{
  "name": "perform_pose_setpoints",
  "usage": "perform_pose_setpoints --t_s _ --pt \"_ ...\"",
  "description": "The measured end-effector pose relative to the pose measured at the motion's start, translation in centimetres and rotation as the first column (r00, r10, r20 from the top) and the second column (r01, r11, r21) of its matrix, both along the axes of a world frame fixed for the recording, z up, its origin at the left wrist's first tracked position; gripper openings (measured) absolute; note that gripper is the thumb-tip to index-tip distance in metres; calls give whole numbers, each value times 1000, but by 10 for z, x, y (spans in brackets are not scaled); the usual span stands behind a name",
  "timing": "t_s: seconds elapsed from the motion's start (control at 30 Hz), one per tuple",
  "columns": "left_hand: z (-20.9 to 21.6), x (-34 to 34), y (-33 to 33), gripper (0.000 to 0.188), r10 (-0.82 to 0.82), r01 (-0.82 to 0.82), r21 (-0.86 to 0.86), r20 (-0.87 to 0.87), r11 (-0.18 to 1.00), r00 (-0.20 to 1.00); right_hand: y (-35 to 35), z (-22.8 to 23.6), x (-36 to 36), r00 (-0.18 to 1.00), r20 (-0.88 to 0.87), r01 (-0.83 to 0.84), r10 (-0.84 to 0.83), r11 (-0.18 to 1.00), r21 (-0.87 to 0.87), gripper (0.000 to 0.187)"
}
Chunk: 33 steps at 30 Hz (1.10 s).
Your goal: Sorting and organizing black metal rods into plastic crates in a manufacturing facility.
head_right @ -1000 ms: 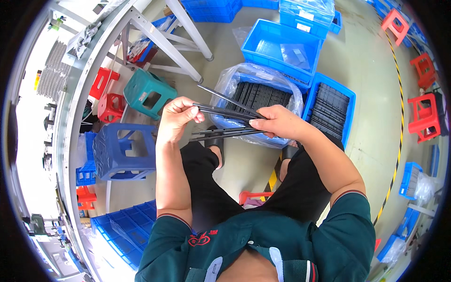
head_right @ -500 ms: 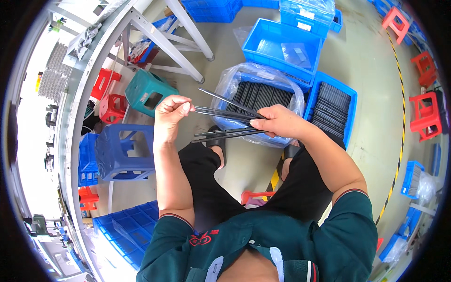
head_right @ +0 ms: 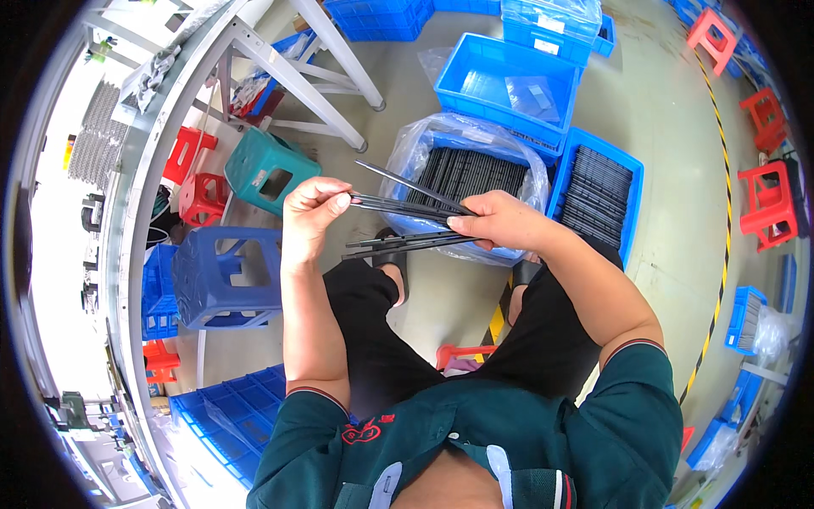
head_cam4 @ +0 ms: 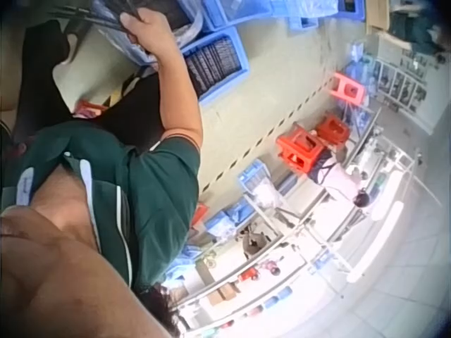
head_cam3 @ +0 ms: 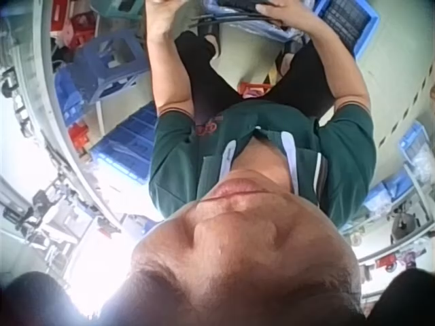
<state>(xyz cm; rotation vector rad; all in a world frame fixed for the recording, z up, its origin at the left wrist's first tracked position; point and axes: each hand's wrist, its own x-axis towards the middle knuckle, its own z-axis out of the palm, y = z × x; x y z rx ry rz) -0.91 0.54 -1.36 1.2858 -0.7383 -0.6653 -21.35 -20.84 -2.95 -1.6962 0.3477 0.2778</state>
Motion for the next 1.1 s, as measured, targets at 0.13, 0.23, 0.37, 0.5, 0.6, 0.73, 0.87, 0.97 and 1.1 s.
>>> perform_pose_setpoints --t_s 0.13,0.23,0.37,0.5,0.6,0.73,0.87,0.97,1.1 --pt "-1 -8 -4 12 -19 16 59 51 998 999 5 1 3 1000 3 -7 8 997 -72 32" --pt "0 -8 -4 11 -19 16 71 49 997 999 7 0 4 1000 -13 14 -14 999 -30 32" --pt "5 9 7 9 102 -102 4 67 995 993 2 -2 1 1000 7 -13 13 999 -30 31" --pt "-2 14 3 13 88 -87 37 -35 996 996 5 7 0 996 -57 -70 67 996 -51 30" --pt "-4 15 2 14 38 -33 81 -54 996 998 12 23 1 989 -114 -97 96 995 4 32" --pt "-7 13 2 14 -24 29 53 -80 998 996 11 26 0 987 -109 -119 117 993 -10 32" --pt "-4 7 1 13 -73 79 59 -89 995 993 9 24 -2 983 -101 -156 154 988 -5 30" --pt "-4 0 -2 12 -110 117 61 -108 991 988 9 11 -4 982 -77 -168 172 984 54 30" --pt "2 -6 -9 11 -73 86 135 -99 987 992 2 9 -6 981 -52 -185 185 983 14 32"
